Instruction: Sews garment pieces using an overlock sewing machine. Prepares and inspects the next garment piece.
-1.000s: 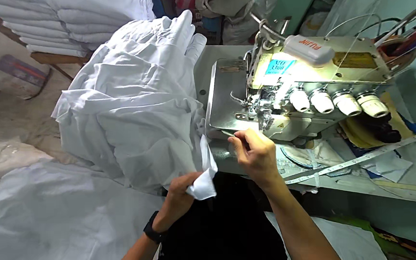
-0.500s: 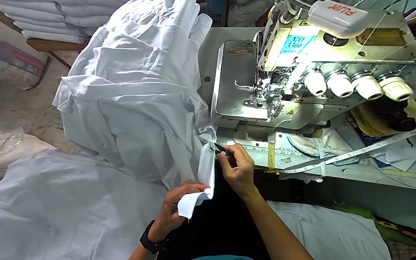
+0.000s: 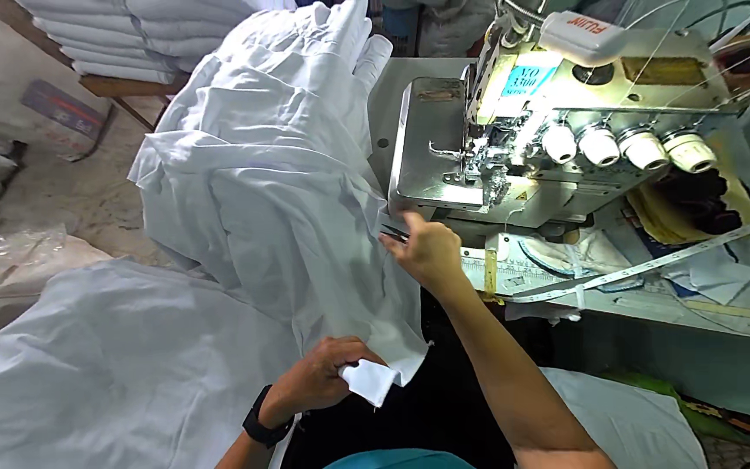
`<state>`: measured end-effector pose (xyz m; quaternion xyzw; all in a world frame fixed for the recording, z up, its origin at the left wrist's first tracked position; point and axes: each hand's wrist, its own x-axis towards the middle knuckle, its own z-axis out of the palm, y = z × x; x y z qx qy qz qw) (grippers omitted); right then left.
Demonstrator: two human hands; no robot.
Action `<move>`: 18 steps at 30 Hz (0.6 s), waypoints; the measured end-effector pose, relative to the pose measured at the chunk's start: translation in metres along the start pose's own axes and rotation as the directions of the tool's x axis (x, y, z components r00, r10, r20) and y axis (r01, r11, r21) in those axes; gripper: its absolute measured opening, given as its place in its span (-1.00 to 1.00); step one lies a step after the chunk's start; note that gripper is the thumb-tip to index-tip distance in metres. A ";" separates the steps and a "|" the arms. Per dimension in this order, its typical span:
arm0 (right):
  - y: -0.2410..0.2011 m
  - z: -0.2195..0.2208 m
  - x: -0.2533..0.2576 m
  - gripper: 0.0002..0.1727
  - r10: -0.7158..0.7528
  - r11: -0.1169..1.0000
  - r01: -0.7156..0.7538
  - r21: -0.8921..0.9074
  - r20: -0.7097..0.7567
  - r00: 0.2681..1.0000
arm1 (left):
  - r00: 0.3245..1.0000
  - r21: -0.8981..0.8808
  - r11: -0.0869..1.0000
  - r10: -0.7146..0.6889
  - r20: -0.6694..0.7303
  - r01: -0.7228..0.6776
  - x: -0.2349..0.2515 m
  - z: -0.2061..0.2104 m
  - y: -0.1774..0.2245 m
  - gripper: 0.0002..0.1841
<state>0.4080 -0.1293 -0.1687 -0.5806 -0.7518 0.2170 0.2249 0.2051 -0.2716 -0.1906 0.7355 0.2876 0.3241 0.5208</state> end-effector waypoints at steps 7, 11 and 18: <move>-0.015 0.012 0.018 -0.70 -0.047 0.998 0.059 -0.028 0.316 0.948 | 0.953 0.298 0.953 0.146 -0.265 -0.063 -0.064 -0.075 0.108 -0.70; -0.008 -0.052 0.013 -0.72 -0.221 0.946 0.200 0.256 0.055 0.974 | 0.803 0.212 0.918 0.397 -0.445 -0.336 -0.112 -0.102 0.195 -0.81; -0.074 -0.149 0.054 -0.59 -0.117 0.846 0.312 0.433 -0.421 0.900 | 0.725 0.389 0.919 0.229 -0.650 0.059 -0.089 -0.110 0.246 -0.78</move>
